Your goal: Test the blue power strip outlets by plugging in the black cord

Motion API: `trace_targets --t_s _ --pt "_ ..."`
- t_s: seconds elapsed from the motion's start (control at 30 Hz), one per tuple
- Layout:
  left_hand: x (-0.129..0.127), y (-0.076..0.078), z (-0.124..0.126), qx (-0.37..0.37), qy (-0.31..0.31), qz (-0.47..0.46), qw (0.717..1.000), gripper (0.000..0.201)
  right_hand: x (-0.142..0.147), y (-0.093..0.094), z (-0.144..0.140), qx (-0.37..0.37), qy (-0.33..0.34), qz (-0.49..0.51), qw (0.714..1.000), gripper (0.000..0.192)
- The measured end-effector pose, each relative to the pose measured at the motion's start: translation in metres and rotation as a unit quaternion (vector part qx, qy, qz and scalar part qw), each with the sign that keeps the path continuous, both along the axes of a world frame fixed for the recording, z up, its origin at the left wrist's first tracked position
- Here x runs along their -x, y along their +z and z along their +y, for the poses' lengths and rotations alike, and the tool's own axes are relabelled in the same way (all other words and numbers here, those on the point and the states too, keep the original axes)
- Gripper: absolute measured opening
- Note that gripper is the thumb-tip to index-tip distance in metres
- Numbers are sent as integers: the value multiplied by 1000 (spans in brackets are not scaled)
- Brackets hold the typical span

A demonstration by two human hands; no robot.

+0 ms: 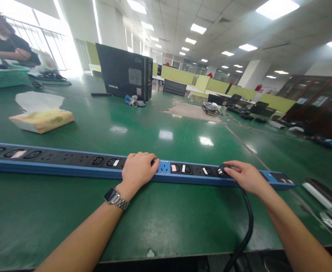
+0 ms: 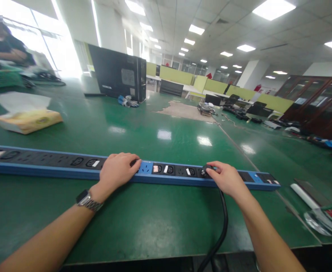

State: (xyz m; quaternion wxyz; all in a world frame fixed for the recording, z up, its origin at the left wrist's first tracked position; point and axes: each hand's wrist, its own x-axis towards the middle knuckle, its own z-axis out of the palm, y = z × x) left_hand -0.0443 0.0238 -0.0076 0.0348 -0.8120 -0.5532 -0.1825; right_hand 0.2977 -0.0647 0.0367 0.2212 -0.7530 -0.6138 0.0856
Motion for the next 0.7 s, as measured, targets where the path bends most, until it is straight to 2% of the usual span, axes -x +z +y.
trace_targets --t_s 0.1,0.3,0.43,0.53,0.6,0.7 --pt "0 0 0 -3 -1 -2 1000 39 -21 -6 5 -1 -20 -38 999 47" --pt "-1 0 1 -1 3 -5 1000 37 -73 4 -1 63 -59 -100 991 45" --pt "0 0 1 -3 -1 -4 1000 38 -71 -3 -5 81 -64 -133 986 43" --pt "0 -1 1 -7 -5 -3 1000 39 -60 -16 -11 44 -62 -173 982 47" --pt "0 -1 0 -9 -3 -4 1000 39 -58 -22 -16 25 -69 -166 983 49" --pt "0 -1 0 -9 0 -4 1000 39 -67 -17 -24 -28 -91 -123 988 46"
